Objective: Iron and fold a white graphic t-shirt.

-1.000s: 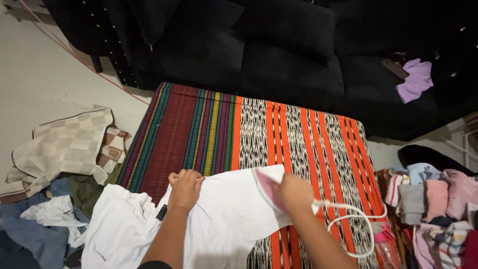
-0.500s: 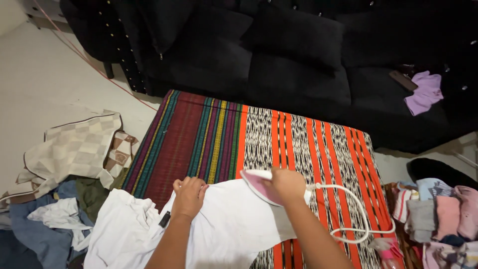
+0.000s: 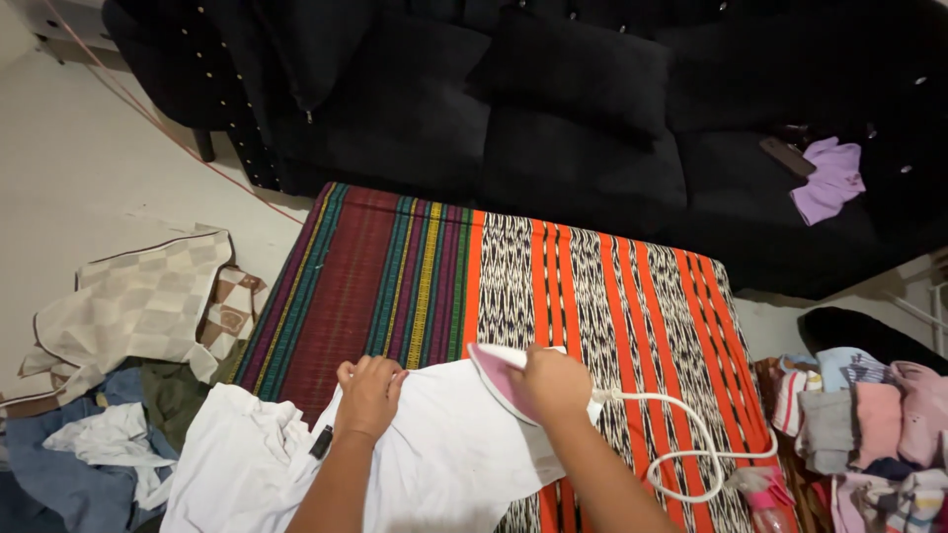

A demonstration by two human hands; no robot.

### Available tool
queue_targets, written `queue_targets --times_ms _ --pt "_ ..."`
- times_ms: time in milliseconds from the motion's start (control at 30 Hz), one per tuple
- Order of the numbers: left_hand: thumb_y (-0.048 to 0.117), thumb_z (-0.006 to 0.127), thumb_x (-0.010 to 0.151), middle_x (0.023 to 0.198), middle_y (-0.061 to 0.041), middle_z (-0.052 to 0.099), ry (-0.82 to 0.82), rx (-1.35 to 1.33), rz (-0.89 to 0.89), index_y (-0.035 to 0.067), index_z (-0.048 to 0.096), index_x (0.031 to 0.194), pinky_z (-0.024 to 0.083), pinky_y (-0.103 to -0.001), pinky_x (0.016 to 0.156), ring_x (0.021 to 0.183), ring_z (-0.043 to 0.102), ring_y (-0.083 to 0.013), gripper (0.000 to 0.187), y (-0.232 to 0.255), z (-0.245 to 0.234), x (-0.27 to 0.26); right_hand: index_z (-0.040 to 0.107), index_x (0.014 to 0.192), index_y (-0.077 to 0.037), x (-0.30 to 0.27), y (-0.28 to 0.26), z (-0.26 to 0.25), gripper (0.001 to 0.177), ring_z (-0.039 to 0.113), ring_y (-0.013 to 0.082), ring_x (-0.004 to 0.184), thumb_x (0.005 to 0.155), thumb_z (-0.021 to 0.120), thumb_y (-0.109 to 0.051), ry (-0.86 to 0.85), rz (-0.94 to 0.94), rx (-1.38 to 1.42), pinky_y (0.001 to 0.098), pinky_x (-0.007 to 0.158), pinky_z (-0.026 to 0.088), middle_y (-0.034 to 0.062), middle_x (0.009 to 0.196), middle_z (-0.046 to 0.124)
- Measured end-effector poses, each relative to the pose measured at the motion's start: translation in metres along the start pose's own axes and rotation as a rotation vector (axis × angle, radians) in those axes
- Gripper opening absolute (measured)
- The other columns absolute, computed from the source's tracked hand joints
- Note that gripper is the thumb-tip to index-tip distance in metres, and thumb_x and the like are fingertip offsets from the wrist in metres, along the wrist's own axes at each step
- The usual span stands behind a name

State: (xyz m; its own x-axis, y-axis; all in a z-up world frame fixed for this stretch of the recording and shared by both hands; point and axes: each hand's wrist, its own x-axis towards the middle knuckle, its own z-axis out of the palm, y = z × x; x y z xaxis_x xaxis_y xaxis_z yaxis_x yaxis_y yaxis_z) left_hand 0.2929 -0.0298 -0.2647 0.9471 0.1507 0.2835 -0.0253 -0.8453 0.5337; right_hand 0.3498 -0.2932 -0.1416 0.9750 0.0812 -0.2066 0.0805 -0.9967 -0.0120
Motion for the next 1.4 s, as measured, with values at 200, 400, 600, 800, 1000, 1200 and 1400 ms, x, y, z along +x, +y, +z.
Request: queue_targets --times_ms 200,400,600,800,1000,1200,1400 --pt "0.024 0.068 0.090 0.091 -0.002 0.067 0.012 0.010 0.003 0.012 0.069 0.088 0.033 -0.047 0.101 0.097 0.059 -0.0231 0.013 0.000 -0.002 0.001 0.071 0.101 -0.015 -0.015 0.024 0.000 0.045 0.071 0.0247 0.071 0.085 0.071 -0.057 -0.105 -0.229 -0.152 0.0424 0.065 0.058 0.0099 0.082 0.074" --pt "0.026 0.068 0.089 0.090 0.000 0.068 -0.001 0.030 -0.009 0.013 0.069 0.088 0.033 -0.047 0.099 0.098 0.059 -0.0221 0.013 0.001 -0.002 0.003 0.073 0.099 -0.013 0.023 0.064 -0.032 0.050 0.063 0.0130 0.051 0.099 0.052 -0.059 0.012 0.135 -0.028 0.0341 0.046 0.052 0.0024 0.067 0.070" --pt "0.027 0.067 0.091 0.091 0.000 0.066 -0.019 0.043 0.011 0.014 0.069 0.089 0.034 -0.047 0.098 0.100 0.058 -0.0214 0.012 -0.003 0.004 0.004 0.070 0.099 -0.010 0.086 0.179 -0.009 0.062 0.068 0.0187 0.061 0.097 0.048 -0.068 0.131 0.260 -0.214 0.0361 0.055 0.053 0.0069 0.076 0.073" --pt "0.029 0.067 0.091 0.091 -0.001 0.065 -0.038 0.096 0.037 0.015 0.068 0.089 0.034 -0.048 0.097 0.100 0.057 -0.0220 0.014 -0.003 0.004 0.004 0.068 0.099 -0.010 0.102 0.225 0.041 0.043 0.073 0.0286 0.087 0.097 0.052 -0.050 0.500 0.316 -0.476 0.0457 0.082 0.055 0.0148 0.095 0.074" --pt "0.030 0.065 0.093 0.094 0.000 0.067 -0.061 0.063 0.020 0.015 0.071 0.093 0.034 -0.049 0.098 0.100 0.058 -0.0222 0.016 0.006 -0.006 0.004 0.061 0.109 -0.005 0.057 0.180 0.092 0.036 0.067 0.0273 0.091 0.095 0.047 -0.035 0.517 0.155 -0.636 0.0451 0.075 0.054 0.0127 0.102 0.066" --pt "0.036 0.079 0.082 0.093 -0.004 0.066 -0.069 -0.173 0.047 0.018 0.073 0.104 0.031 -0.050 0.098 0.101 0.058 -0.0254 0.029 0.015 -0.038 -0.004 0.058 0.133 0.006 0.037 0.129 0.127 0.051 0.060 0.0342 0.113 0.090 0.052 -0.021 0.630 0.085 -0.375 0.0416 0.091 0.053 0.0217 0.125 0.058" --pt "0.014 0.077 0.080 0.109 -0.003 0.070 -0.181 -0.257 0.067 0.018 0.076 0.103 0.025 -0.061 0.106 0.117 0.059 -0.0259 0.023 0.010 0.046 -0.045 0.037 0.154 -0.010 -0.044 0.000 0.039 0.094 0.035 0.0427 0.143 0.068 0.075 -0.016 0.164 -0.416 0.081 0.0451 0.107 0.040 0.0234 0.159 0.033"
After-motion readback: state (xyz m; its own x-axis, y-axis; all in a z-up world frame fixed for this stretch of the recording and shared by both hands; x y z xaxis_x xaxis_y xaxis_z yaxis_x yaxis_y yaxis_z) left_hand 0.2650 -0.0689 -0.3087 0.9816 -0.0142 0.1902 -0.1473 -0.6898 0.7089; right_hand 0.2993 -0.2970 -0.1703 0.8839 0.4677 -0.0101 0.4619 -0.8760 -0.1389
